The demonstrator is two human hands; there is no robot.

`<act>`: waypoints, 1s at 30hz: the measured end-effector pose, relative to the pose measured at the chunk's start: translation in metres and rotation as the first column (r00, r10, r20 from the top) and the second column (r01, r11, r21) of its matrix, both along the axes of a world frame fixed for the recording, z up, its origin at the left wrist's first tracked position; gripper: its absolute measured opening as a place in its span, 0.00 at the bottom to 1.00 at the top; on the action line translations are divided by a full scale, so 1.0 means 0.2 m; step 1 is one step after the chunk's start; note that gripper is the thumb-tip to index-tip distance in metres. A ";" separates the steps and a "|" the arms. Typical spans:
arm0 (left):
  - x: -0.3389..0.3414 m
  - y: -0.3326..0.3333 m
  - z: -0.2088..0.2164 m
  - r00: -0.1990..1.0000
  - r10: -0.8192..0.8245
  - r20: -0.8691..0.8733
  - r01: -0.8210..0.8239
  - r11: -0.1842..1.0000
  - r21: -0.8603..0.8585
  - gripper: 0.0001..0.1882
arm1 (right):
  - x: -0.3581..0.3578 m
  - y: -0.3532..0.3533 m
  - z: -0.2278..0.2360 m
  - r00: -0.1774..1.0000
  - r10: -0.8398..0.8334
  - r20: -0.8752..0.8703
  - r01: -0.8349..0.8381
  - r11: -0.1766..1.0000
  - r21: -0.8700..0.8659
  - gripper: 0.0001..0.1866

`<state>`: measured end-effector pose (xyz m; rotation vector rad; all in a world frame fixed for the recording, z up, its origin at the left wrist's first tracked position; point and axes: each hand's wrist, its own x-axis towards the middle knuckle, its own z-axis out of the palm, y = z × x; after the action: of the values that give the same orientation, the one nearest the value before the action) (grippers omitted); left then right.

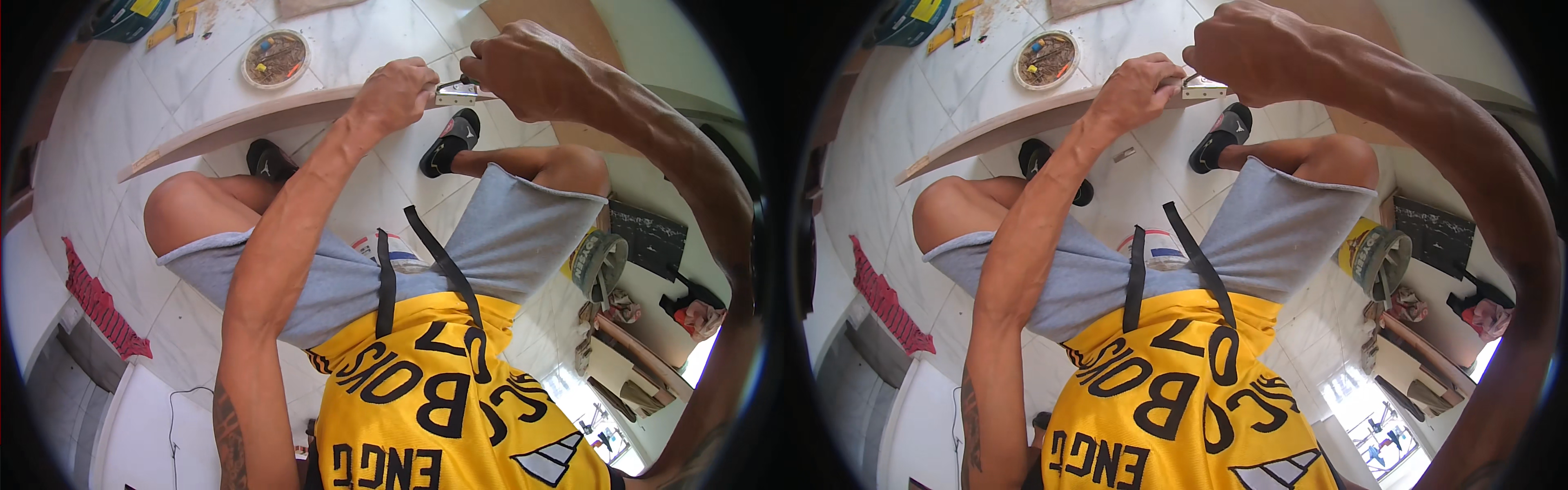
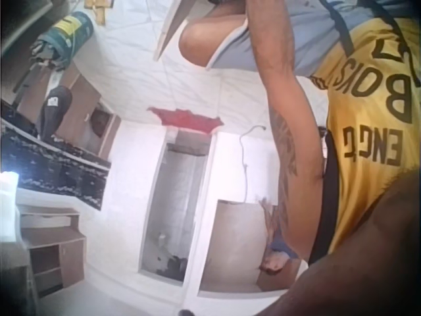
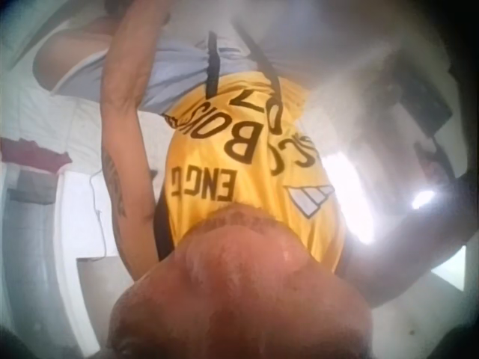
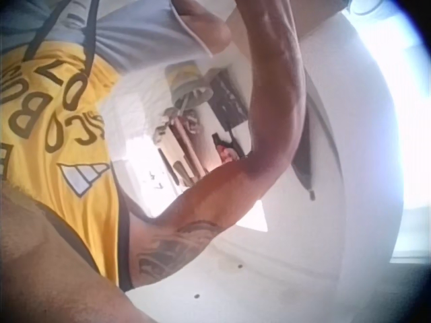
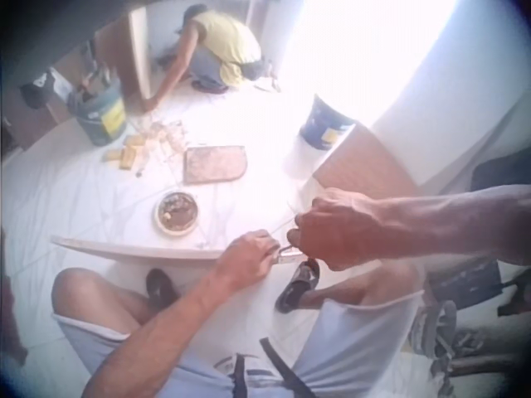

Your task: The person attaches a metal hinge to a wooden cabinet door using a screwdriver.

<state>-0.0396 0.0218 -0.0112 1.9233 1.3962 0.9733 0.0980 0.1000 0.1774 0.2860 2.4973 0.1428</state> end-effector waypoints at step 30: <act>0.07 0.01 0.04 0.979 0.124 -0.160 -0.132 0.991 -0.037 0.12 | 0.29 0.04 -0.01 0.983 -0.001 -0.181 0.020 0.994 0.105 0.08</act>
<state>-0.0266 0.0232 -0.0038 1.9298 1.6356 0.8531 0.1559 0.1090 0.1764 0.3710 2.6723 0.2569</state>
